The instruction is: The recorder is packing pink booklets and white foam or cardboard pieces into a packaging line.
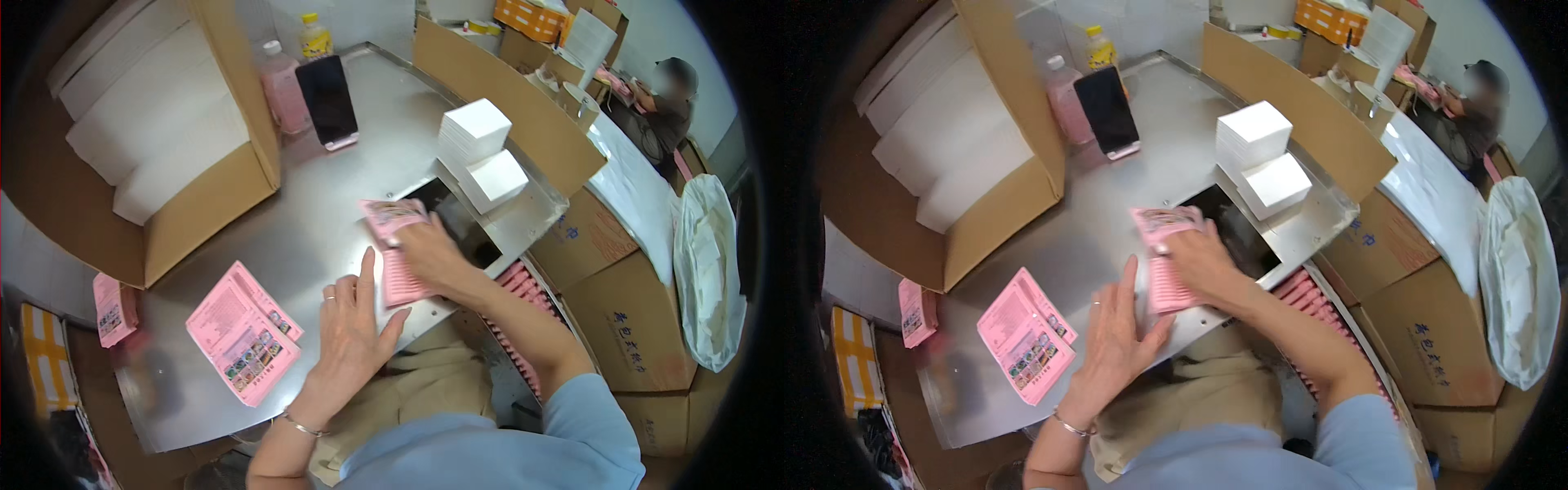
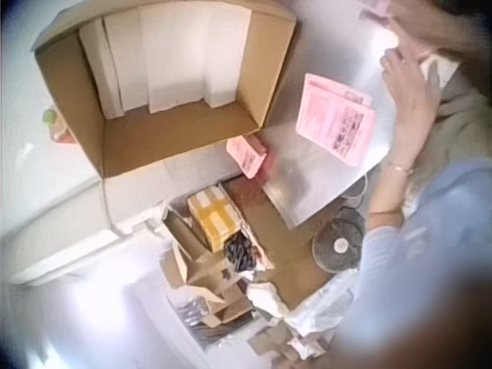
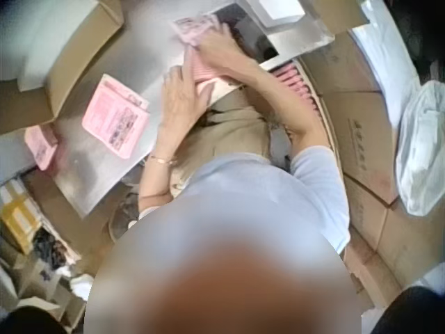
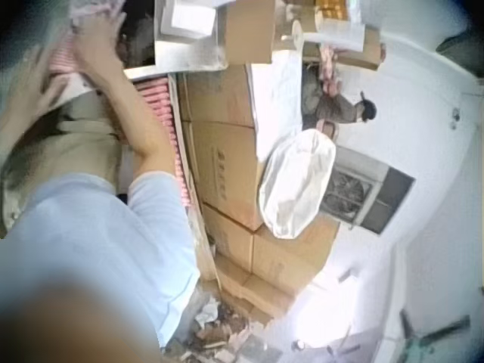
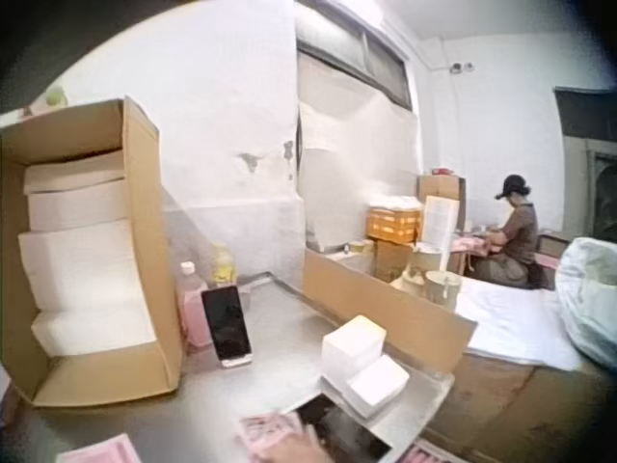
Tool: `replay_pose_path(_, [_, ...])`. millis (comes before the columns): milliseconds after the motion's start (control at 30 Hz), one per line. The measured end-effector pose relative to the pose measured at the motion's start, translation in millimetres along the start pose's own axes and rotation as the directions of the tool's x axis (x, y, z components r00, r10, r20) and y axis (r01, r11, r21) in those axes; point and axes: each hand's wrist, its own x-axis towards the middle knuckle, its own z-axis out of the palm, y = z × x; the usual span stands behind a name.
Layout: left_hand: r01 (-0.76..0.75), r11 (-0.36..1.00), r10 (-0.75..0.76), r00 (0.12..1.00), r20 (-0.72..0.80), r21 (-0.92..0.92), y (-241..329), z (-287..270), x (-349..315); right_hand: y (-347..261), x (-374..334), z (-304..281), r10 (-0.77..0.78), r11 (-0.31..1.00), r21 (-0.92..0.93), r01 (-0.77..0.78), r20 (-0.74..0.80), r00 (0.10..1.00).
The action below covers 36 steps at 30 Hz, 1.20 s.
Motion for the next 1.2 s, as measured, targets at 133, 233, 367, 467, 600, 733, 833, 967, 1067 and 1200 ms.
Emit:
replay_pose_path(133, [-0.084, 0.991, 0.062, 0.977, -0.205, -0.100, -29.0, 4.5, 73.2, 23.4, -5.8, -30.9, 0.300, 0.954, -0.126, -0.274, 0.322, 0.898])
replay_pose_path(233, [-0.032, 0.996, -0.009, 0.889, -0.458, -0.082, -79.4, 10.6, 166.3, -1.0, -25.1, -42.1, 0.044, 0.997, -0.062, -0.044, -0.005, 0.999])
replay_pose_path(367, [0.116, 0.970, -0.233, 0.714, -0.661, -0.216, -90.7, -2.9, 252.8, -4.6, -15.3, -92.8, -0.132, 0.946, -0.317, -0.069, -0.570, 0.811])
replay_pose_path(467, [0.218, 0.951, -0.309, 0.636, -0.708, -0.219, -73.8, 6.9, 290.4, 40.9, -14.3, -92.3, -0.029, 0.909, -0.361, -0.211, -0.559, 0.829])
replay_pose_path(600, [0.233, 0.963, -0.251, 0.582, -0.774, -0.137, -82.0, 14.2, 310.7, 57.3, -14.7, -81.8, 0.032, 0.896, -0.387, -0.218, -0.433, 0.901])
replay_pose_path(733, [0.116, 0.963, -0.263, 0.581, -0.770, -0.242, -82.9, 11.2, 315.0, 62.6, -11.0, -81.3, 0.008, 0.894, -0.394, -0.212, -0.460, 0.888])
replay_pose_path(833, [0.076, 0.958, -0.265, 0.607, -0.749, -0.277, -77.5, 12.5, 313.7, 63.3, -10.8, -82.0, 0.028, 0.901, -0.370, -0.225, -0.467, 0.884])
replay_pose_path(967, [0.103, 0.959, -0.268, 0.625, -0.733, -0.264, -98.3, 5.4, 308.0, 53.9, -3.1, -77.3, 0.024, 0.908, -0.352, -0.226, -0.496, 0.868])
replay_pose_path(1067, [0.269, 0.957, -0.271, 0.706, -0.654, -0.106, -80.5, -0.8, 264.1, 53.5, -0.8, -77.0, 0.032, 0.914, -0.338, -0.223, -0.488, 0.872])
replay_pose_path(1200, [-0.291, 0.949, 0.295, 0.955, 0.021, -0.120, -64.9, -38.2, 119.9, 69.7, -11.0, -80.6, 0.018, 0.904, -0.364, -0.225, -0.493, 0.870])
